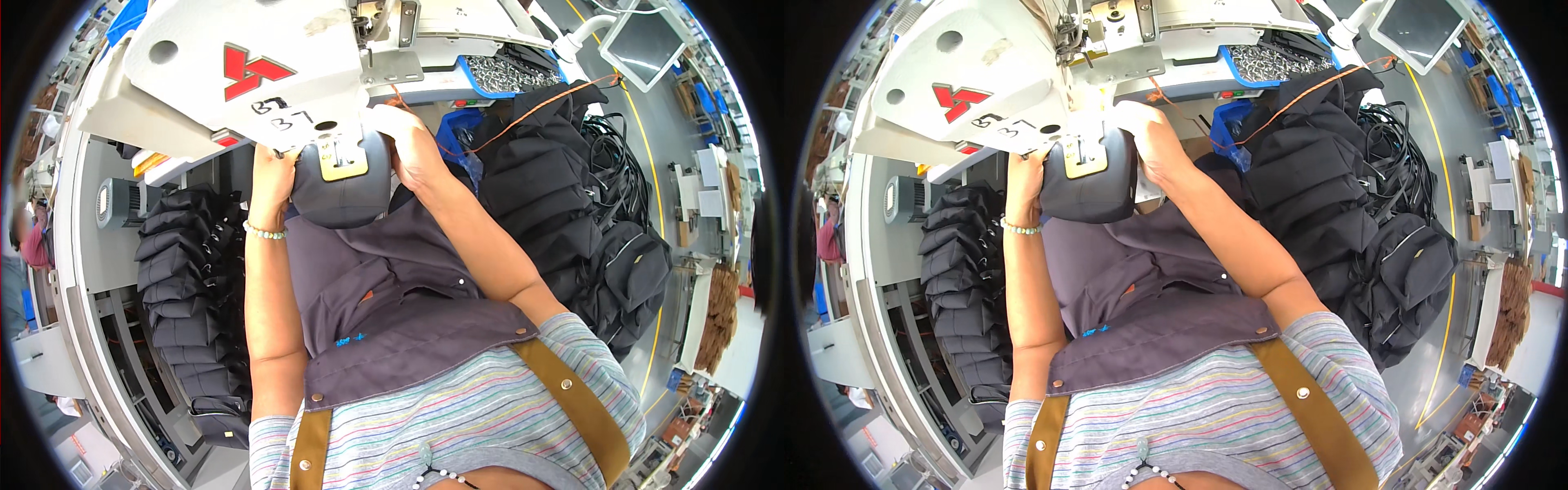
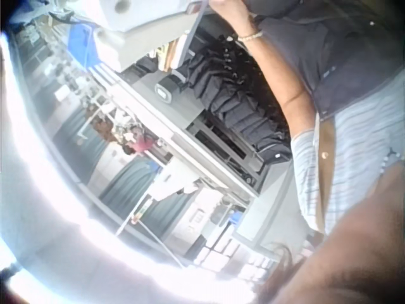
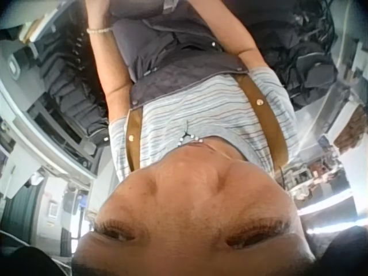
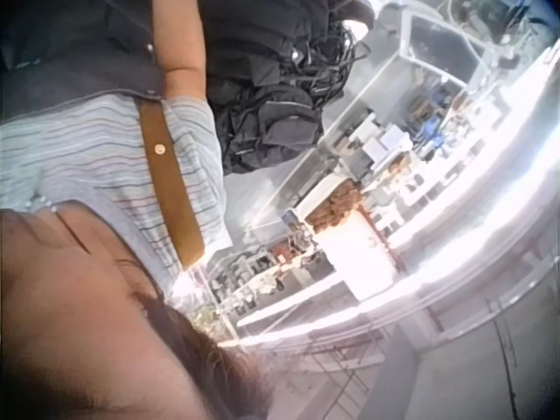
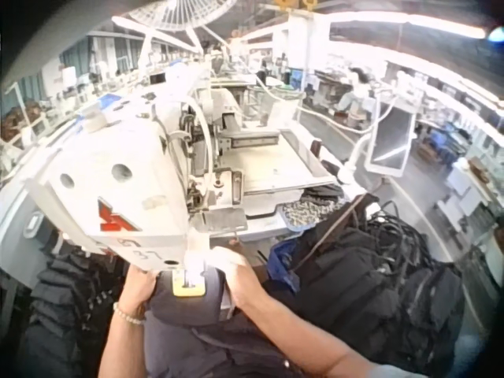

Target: The person sews and assembles fabric components of black pouches, including labels and zippers, using an industrial sewing machine.

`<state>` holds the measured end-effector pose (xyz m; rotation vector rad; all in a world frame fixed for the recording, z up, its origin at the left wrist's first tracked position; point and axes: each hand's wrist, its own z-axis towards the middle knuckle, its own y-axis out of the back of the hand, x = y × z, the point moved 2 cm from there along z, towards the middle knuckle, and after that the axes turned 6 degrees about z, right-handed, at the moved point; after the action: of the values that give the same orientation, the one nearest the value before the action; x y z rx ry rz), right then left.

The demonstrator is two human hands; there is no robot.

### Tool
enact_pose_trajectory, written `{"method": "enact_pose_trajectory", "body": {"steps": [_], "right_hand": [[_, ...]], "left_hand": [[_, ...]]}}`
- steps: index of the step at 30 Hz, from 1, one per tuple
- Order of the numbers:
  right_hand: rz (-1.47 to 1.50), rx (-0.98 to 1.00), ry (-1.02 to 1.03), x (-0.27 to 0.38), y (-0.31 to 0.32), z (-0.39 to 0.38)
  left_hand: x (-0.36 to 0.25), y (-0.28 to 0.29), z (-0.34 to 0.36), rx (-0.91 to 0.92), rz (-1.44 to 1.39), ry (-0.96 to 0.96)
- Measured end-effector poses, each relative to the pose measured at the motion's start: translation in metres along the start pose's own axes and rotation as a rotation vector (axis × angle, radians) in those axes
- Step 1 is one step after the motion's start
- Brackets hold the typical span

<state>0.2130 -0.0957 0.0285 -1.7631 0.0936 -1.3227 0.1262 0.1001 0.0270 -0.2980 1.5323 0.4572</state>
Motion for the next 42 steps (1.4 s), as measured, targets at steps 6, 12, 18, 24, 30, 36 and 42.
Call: {"method": "enact_pose_trajectory", "body": {"steps": [6,12,18,24,30,36,42], "right_hand": [[0.178,-0.187,-0.047,-0.001,-0.006,0.0],[-0.897,0.187,0.285,0.003,0.01,-0.065],[-1.002,0.867,-0.079,-0.015,0.012,-0.06],[-1.702,0.219,0.714,-0.001,0.086,0.079],[-1.964,0.305,0.547,-0.029,0.115,0.118],[-2.07,-0.037,0.803,-0.032,0.085,0.079],[-2.128,-0.07,0.85,-0.005,0.105,0.081]], "left_hand": [[0.004,0.003,0.007,0.006,0.07,-0.168],[-0.006,0.019,-0.065,0.405,0.034,-0.077],[0.038,0.059,-0.122,0.396,-0.027,0.042],[0.016,0.049,-0.133,0.362,-0.032,0.152],[0.016,0.05,-0.144,0.204,0.021,0.143],[0.022,0.058,-0.157,0.106,-0.04,0.152],[0.02,0.052,-0.154,0.089,-0.073,0.108]]}}
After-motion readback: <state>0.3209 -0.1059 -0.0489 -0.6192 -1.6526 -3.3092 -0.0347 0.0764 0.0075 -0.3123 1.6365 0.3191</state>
